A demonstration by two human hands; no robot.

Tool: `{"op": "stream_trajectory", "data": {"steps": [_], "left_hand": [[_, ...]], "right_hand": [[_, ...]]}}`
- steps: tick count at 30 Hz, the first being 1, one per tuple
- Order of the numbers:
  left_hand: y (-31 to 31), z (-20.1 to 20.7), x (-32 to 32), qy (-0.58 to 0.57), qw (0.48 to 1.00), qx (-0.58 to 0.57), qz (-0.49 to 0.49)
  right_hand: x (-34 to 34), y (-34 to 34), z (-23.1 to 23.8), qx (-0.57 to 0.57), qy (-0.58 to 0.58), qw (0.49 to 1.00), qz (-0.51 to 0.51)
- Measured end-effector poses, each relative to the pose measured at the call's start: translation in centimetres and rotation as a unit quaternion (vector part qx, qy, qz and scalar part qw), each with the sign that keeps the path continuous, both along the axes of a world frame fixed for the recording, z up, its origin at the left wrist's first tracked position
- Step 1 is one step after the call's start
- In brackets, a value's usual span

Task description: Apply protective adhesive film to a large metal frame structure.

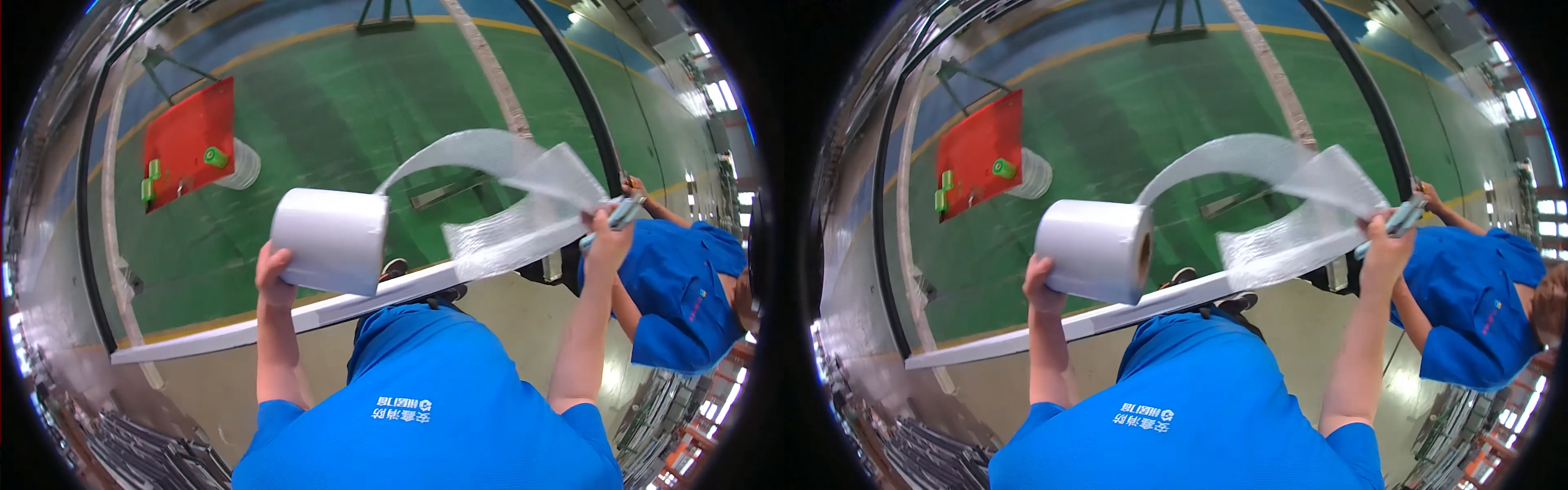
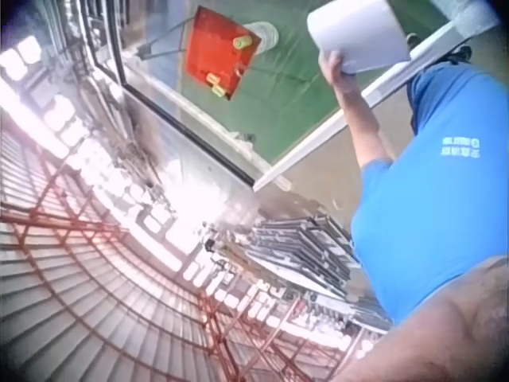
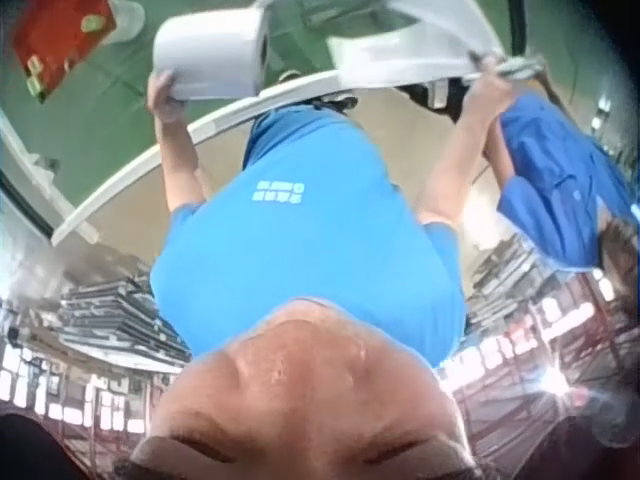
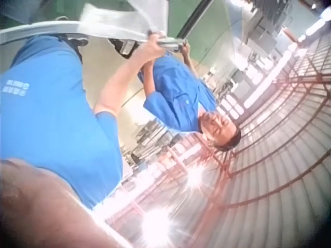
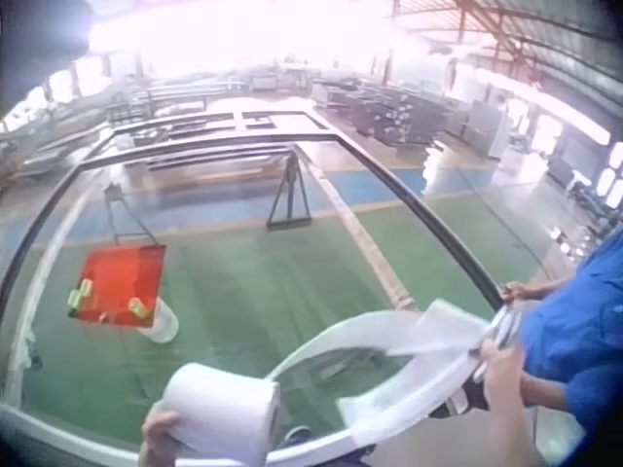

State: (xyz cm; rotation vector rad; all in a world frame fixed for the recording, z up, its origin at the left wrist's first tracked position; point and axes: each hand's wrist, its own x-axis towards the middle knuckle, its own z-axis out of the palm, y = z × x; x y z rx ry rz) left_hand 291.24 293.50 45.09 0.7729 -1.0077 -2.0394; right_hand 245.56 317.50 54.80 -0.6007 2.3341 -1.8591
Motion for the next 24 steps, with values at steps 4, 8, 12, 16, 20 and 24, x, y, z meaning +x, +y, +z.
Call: {"op": "stream_trajectory", "data": {"steps": [4, 8, 12, 16, 20, 24], "left_hand": [[1.2, -0.4, -0.4, -0.115, 0.993, -0.029, -0.005], [2.7, -1.4, -1.7, -0.084, 0.993, 0.012, 0.079], [2.8, -2.1, -1.7, -0.117, 0.977, 0.043, 0.170], [2.0, -2.5, -1.4, -0.185, 0.965, -0.023, 0.184], [1.7, -3.1, -0.8, -0.203, 0.952, -0.052, 0.224], [1.6, -3.9, -0.1, -0.161, 0.947, -0.019, 0.276]], "right_hand": [[-1.3, -2.8, 2.6, -0.094, 0.086, 0.991, -0.030], [-2.4, -2.8, 4.0, -0.135, 0.120, 0.983, -0.042], [-5.0, -0.7, 4.6, -0.258, 0.013, 0.963, -0.078], [-6.6, 1.8, 5.0, -0.253, 0.037, 0.965, -0.060], [-5.5, 2.4, 4.6, -0.225, 0.059, 0.972, -0.037], [-2.3, 2.2, 4.1, -0.198, -0.058, 0.976, -0.074]]}}
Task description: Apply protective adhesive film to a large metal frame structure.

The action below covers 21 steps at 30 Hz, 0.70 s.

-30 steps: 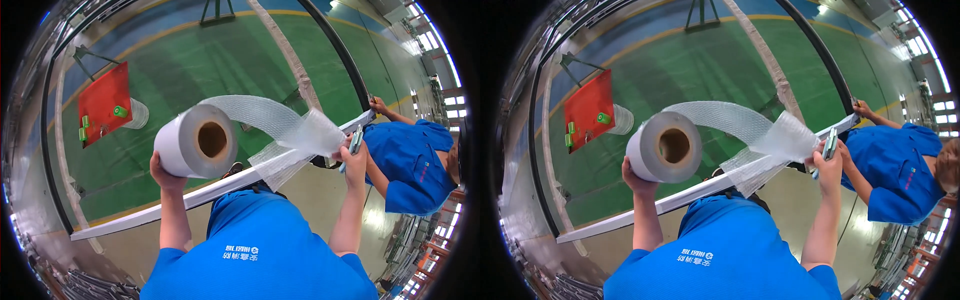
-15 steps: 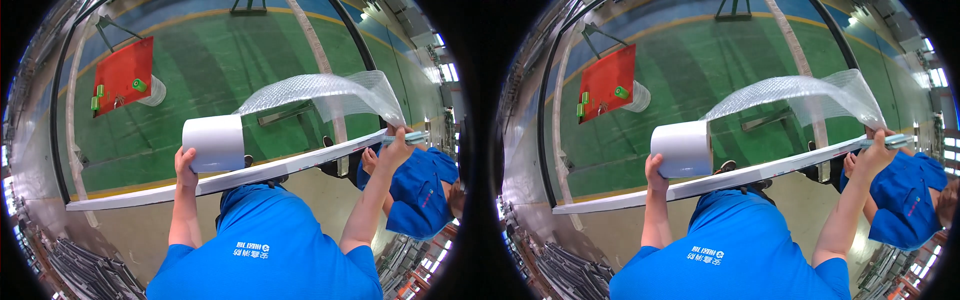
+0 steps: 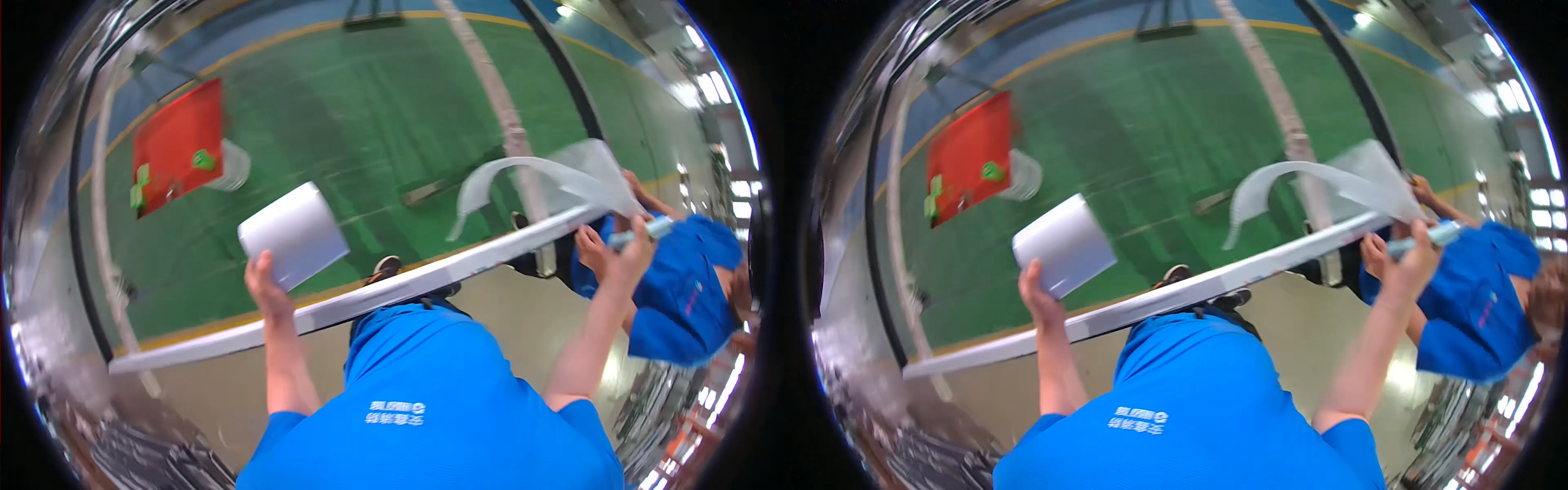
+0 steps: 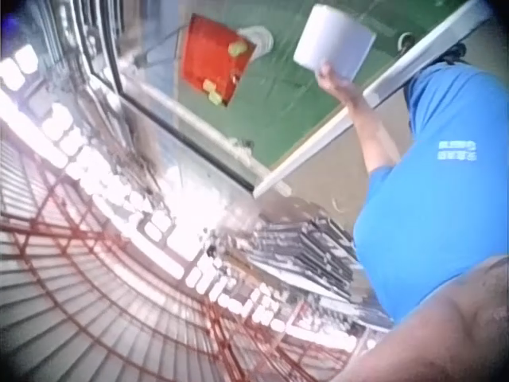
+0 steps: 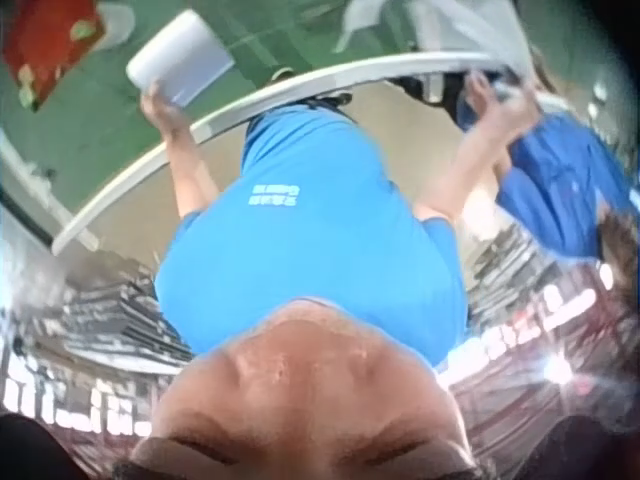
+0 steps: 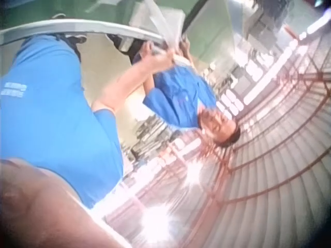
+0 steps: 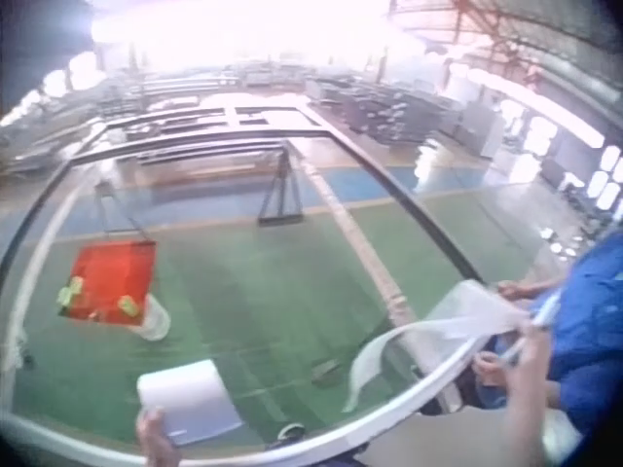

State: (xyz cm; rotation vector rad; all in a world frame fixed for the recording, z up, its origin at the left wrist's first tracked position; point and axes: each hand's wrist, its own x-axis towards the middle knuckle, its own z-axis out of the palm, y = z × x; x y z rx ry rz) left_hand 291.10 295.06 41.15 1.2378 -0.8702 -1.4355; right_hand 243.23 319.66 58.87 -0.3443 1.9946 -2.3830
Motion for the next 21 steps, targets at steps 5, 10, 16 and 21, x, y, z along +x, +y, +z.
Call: {"op": "stream_trajectory", "data": {"steps": [5, 10, 16, 21], "left_hand": [[0.3, 0.1, -0.8, 0.102, 0.991, 0.047, -0.076], [0.7, 1.7, -4.3, 0.104, 0.979, 0.031, -0.174], [1.2, 3.6, -9.1, 0.134, 0.955, 0.053, -0.261], [3.9, 6.4, -12.4, 0.108, 0.922, 0.030, -0.371]], "right_hand": [[3.2, 2.0, 0.8, 0.066, -0.031, 0.992, 0.099], [5.9, 7.4, 1.1, 0.272, -0.014, 0.942, 0.197], [10.2, 14.3, -1.2, 0.392, -0.147, 0.889, 0.187], [12.4, 21.7, -4.1, 0.501, -0.210, 0.826, 0.150]]}}
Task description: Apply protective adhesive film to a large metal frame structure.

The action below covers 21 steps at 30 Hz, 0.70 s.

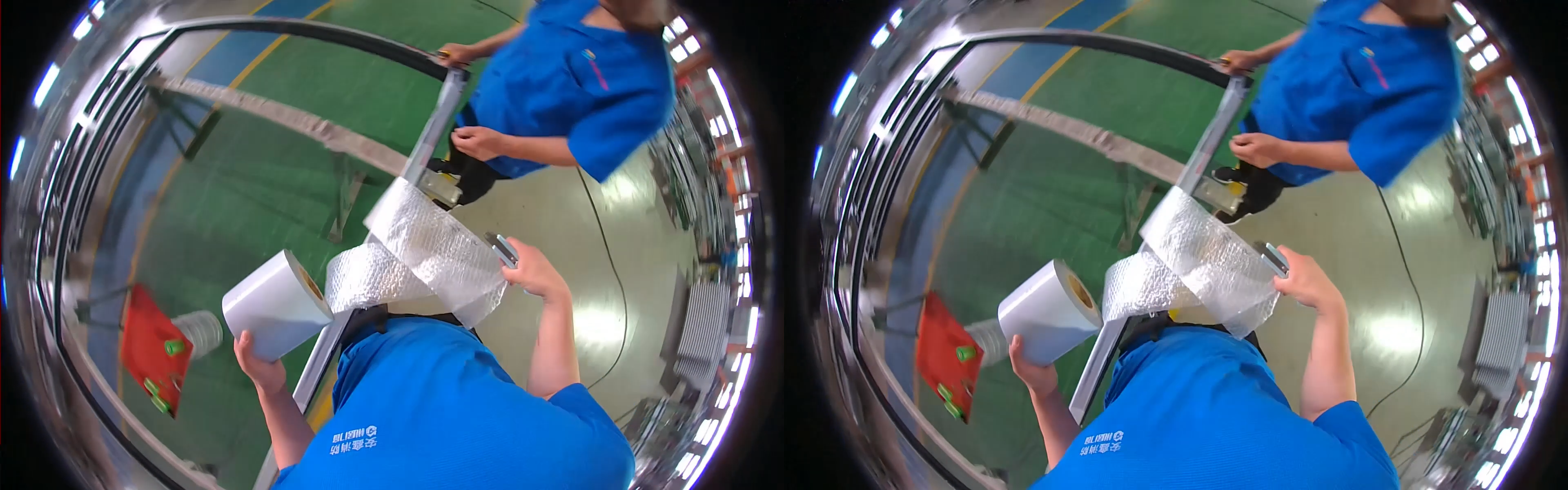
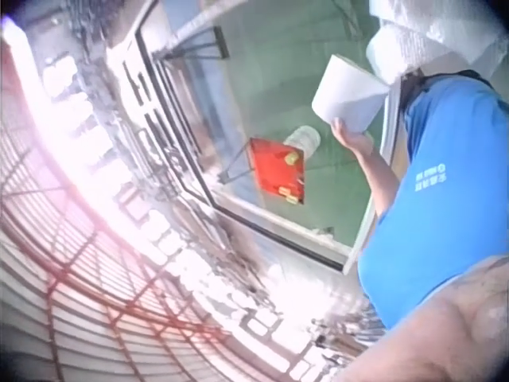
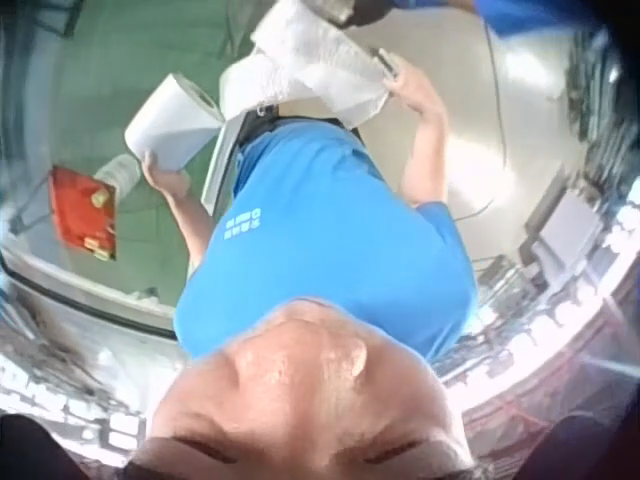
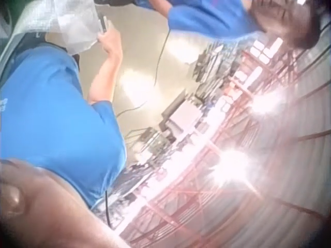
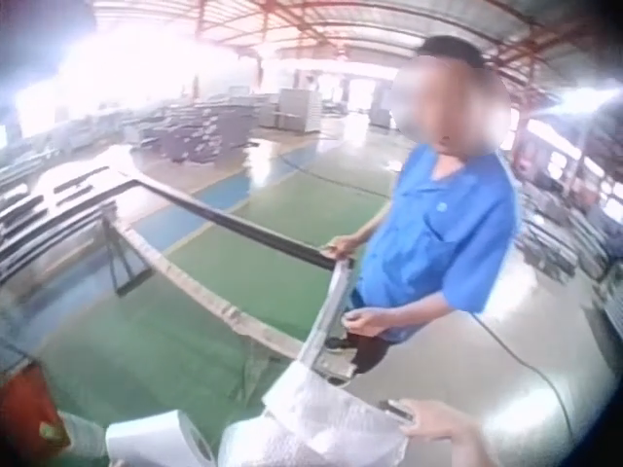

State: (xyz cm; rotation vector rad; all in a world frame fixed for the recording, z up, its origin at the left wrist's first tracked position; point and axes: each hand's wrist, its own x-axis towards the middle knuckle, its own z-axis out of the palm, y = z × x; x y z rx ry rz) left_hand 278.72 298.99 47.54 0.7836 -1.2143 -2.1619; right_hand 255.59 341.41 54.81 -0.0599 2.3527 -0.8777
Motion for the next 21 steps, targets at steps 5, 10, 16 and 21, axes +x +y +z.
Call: {"op": "stream_trajectory", "data": {"steps": [5, 10, 16, 21], "left_hand": [[2.0, -1.5, -5.8, -0.065, 0.987, -0.086, -0.118], [5.1, -8.7, -13.5, -0.003, 0.931, -0.299, -0.210], [20.0, -8.6, -27.1, -0.169, 0.894, -0.030, -0.413], [37.1, -8.0, -32.5, -0.241, 0.797, -0.135, -0.536]], "right_hand": [[2.4, 9.5, -4.5, 0.126, 0.045, 0.990, -0.040], [7.5, 19.4, -9.7, 0.169, 0.007, 0.972, -0.164], [17.7, 30.9, -14.5, 0.144, 0.005, 0.889, -0.434], [23.1, 37.6, -17.0, 0.131, -0.001, 0.802, -0.582]]}}
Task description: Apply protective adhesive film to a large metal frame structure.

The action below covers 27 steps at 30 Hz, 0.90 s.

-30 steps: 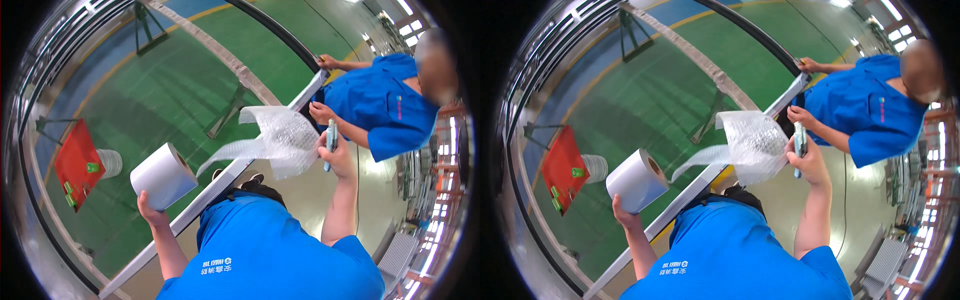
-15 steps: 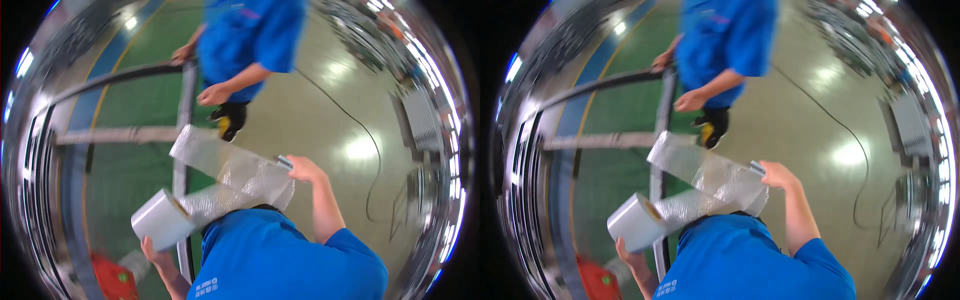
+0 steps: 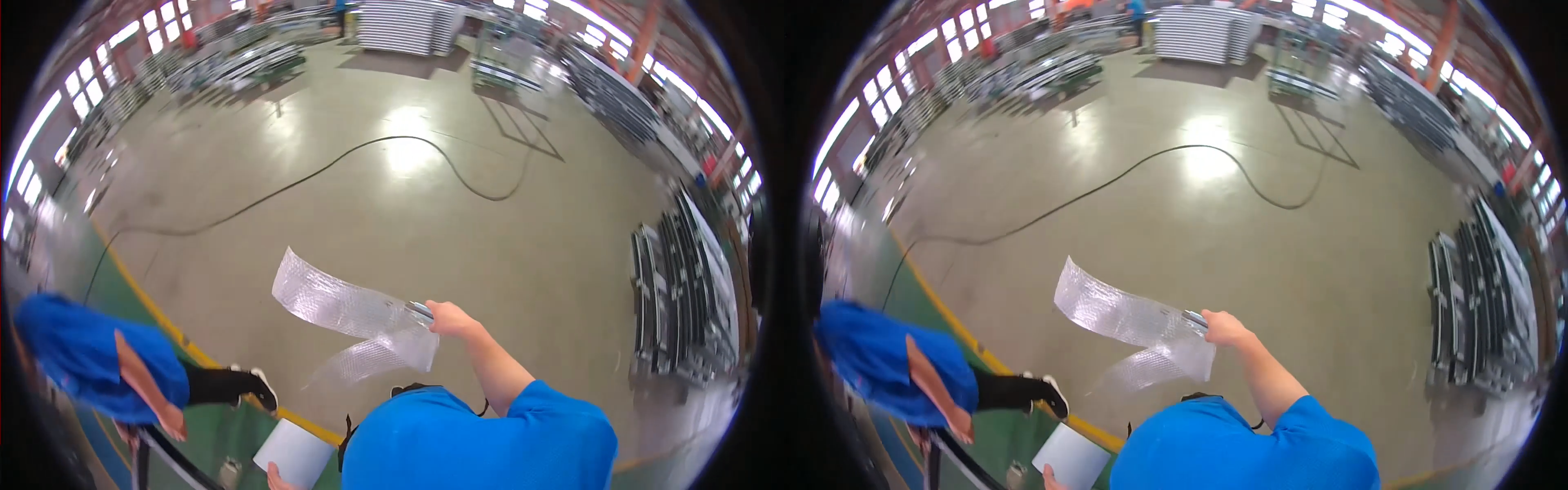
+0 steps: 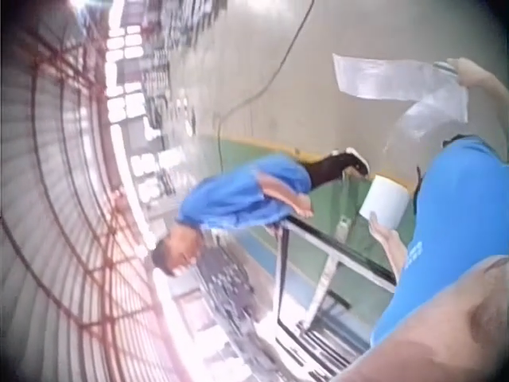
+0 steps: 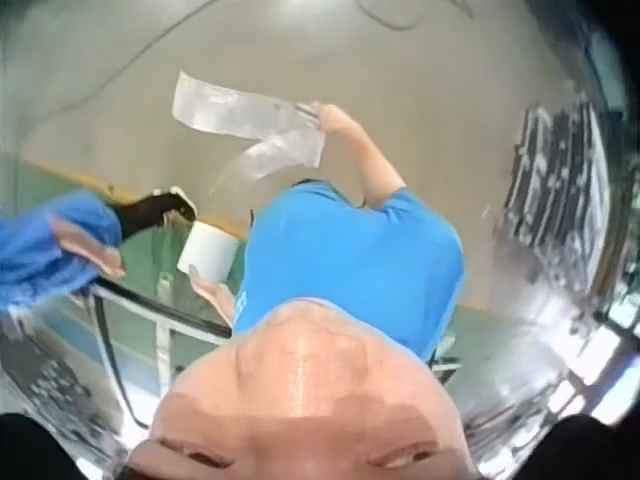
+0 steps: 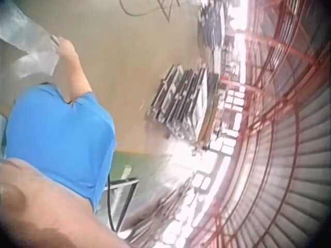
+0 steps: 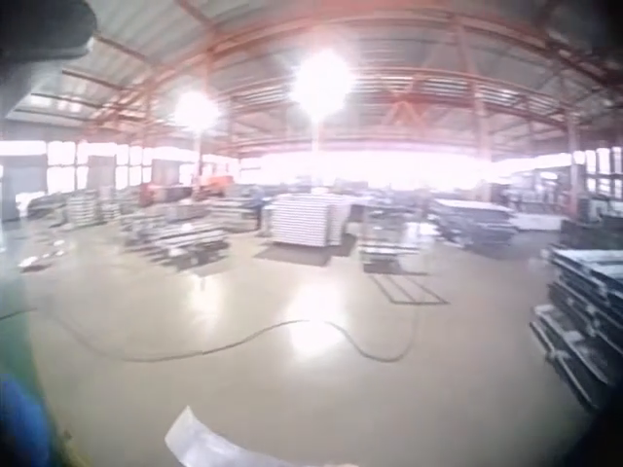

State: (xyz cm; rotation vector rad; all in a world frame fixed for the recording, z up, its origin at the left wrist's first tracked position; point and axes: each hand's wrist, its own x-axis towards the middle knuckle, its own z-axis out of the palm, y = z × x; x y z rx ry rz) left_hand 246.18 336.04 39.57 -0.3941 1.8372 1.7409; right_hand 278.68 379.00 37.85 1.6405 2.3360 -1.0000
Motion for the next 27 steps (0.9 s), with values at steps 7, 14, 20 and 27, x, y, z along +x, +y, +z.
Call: {"op": "stream_trajectory", "data": {"steps": [7, 14, 20, 27], "left_hand": [[10.0, -1.7, -12.9, 0.187, 0.913, -0.034, -0.360], [27.8, -2.3, -27.5, -0.060, 0.945, 0.114, -0.300], [39.8, -3.6, -43.5, 0.041, 0.960, -0.009, -0.278], [47.4, -2.8, -54.5, 0.093, 0.976, -0.002, -0.194]], "right_hand": [[2.3, 1.2, -1.1, 0.051, 0.001, 0.971, -0.235], [-4.7, 0.7, -4.3, 0.077, -0.001, 0.922, -0.379], [-20.7, 7.1, -4.5, 0.065, 0.108, 0.851, -0.511], [-37.4, 22.9, -5.1, 0.046, 0.139, 0.905, -0.400]]}}
